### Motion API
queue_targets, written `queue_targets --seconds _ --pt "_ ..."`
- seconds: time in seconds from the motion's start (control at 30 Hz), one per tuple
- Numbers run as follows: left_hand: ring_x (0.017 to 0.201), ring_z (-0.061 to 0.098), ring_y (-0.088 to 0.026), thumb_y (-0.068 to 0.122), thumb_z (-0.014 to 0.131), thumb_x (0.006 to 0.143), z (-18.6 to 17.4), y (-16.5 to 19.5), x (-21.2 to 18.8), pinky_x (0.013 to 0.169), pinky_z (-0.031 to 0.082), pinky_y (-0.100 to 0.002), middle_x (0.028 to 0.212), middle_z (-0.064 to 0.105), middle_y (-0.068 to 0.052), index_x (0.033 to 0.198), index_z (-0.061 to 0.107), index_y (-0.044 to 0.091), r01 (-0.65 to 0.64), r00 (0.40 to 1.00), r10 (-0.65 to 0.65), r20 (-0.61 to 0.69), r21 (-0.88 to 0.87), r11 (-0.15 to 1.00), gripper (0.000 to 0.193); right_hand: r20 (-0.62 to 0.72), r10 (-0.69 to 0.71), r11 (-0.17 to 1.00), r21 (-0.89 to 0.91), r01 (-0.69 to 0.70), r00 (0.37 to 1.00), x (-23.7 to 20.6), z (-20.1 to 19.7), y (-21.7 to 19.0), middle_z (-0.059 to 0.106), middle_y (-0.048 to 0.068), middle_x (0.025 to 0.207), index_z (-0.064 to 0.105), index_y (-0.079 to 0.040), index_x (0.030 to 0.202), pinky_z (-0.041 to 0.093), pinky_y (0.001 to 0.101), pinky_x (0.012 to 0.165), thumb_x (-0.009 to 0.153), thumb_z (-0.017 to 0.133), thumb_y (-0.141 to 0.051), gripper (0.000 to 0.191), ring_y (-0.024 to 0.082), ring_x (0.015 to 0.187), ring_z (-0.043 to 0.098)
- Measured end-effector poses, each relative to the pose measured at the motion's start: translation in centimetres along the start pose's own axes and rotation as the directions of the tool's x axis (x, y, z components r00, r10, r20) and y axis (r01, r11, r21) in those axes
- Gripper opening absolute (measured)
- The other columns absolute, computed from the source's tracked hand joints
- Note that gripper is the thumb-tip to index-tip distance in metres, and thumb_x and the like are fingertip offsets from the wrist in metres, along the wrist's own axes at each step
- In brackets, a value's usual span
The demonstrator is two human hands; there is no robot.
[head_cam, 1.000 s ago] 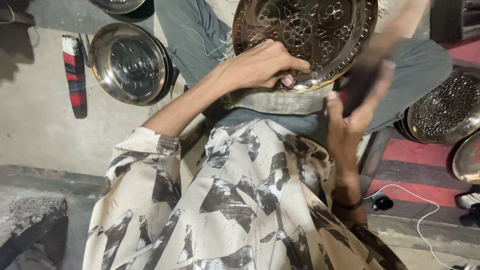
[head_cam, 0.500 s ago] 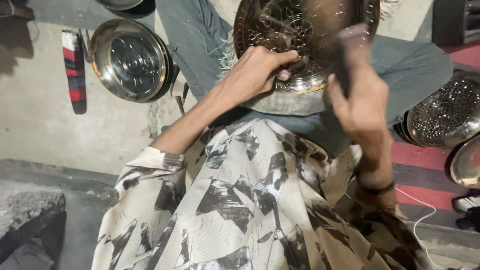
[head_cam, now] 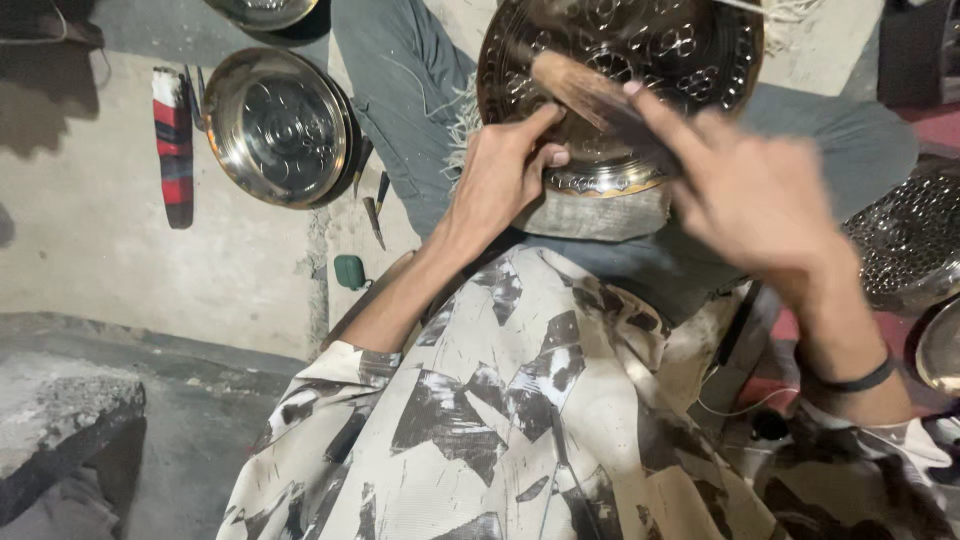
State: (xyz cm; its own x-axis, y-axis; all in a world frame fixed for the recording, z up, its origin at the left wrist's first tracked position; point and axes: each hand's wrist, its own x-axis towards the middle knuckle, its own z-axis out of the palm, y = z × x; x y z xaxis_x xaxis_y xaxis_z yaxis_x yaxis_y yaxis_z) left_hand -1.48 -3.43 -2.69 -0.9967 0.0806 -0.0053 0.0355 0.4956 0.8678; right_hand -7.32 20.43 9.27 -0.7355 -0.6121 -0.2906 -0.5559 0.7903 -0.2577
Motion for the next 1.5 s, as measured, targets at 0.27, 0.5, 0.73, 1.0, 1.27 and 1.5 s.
queue_targets --seconds 0.27,0.5,0.73,1.0,1.27,1.5 --pt "0.072 0.074 -0.030 -0.002 0.069 0.092 -0.7 -0.5 1.1 0.063 0.057 -0.039 0.088 0.075 -0.019 0.122 0.065 0.002 -0.261 0.962 0.263 0.073 -0.043 0.964 0.031 -0.559 0.020 0.955 0.256 0.150 0.829 -2.0 2.1 -0.6 0.059 0.028 0.141 0.029 -0.009 0.161 0.054 0.0435 0.112 0.106 0.066 -0.001 0.067 0.041 0.130 0.065" --pt "0.068 0.071 -0.034 0.000 0.072 0.091 -0.6 -1.3 3.8 0.062 0.055 -0.041 0.082 0.071 -0.022 0.122 0.069 0.001 -0.448 0.853 0.445 0.275 -0.052 0.892 0.031 -0.234 0.604 0.598 0.765 -0.240 0.762 -4.8 7.3 -3.0 0.069 0.026 0.118 0.025 -0.011 0.162 0.058 0.0388 0.088 0.095 0.065 -0.008 0.078 0.035 0.098 0.070" --pt "0.068 0.072 -0.030 -0.007 0.069 0.081 -0.8 -1.6 5.1 0.063 0.055 -0.041 0.081 0.071 -0.020 0.124 0.068 0.000 -0.467 0.765 0.490 0.418 -0.164 0.869 0.045 -0.415 0.535 0.664 0.745 -0.062 0.736 -6.5 9.8 -4.6 0.068 0.024 0.132 0.024 -0.008 0.166 0.057 0.0432 0.105 0.103 0.067 0.001 0.077 0.035 0.112 0.072" --pt "0.065 0.069 -0.030 -0.009 0.069 0.077 -0.8 -1.2 6.3 0.062 0.052 -0.043 0.077 0.072 -0.015 0.122 0.071 0.003 -0.432 0.652 0.411 0.637 -0.133 0.892 0.046 -0.338 0.463 0.838 0.467 -0.281 0.820 -8.1 10.7 -4.5 0.068 0.028 0.120 0.032 -0.011 0.167 0.057 0.0450 0.090 0.097 0.066 0.000 0.078 0.043 0.103 0.071" --pt "0.072 0.071 -0.030 -0.010 0.068 0.072 -1.3 -1.5 6.5 0.068 0.052 -0.043 0.085 0.075 -0.014 0.119 0.070 0.001 -0.509 0.626 0.502 0.596 -0.176 0.843 0.048 -0.368 0.437 0.833 0.509 -0.216 0.821 -8.0 13.1 -6.2 0.062 0.027 0.146 0.029 -0.004 0.164 0.055 0.0405 0.098 0.092 0.070 -0.003 0.083 0.035 0.122 0.067" --pt "0.073 0.074 -0.030 -0.007 0.070 0.081 -1.8 -0.3 6.9 0.062 0.051 -0.043 0.080 0.073 -0.014 0.117 0.069 0.002 -0.430 0.687 0.451 0.570 -0.182 0.884 0.038 -0.467 0.485 0.781 0.611 -0.127 0.739 -8.2 11.5 -4.8 0.063 0.026 0.143 0.032 -0.004 0.159 0.056 0.0391 0.100 0.098 0.076 0.005 0.076 0.031 0.118 0.069"
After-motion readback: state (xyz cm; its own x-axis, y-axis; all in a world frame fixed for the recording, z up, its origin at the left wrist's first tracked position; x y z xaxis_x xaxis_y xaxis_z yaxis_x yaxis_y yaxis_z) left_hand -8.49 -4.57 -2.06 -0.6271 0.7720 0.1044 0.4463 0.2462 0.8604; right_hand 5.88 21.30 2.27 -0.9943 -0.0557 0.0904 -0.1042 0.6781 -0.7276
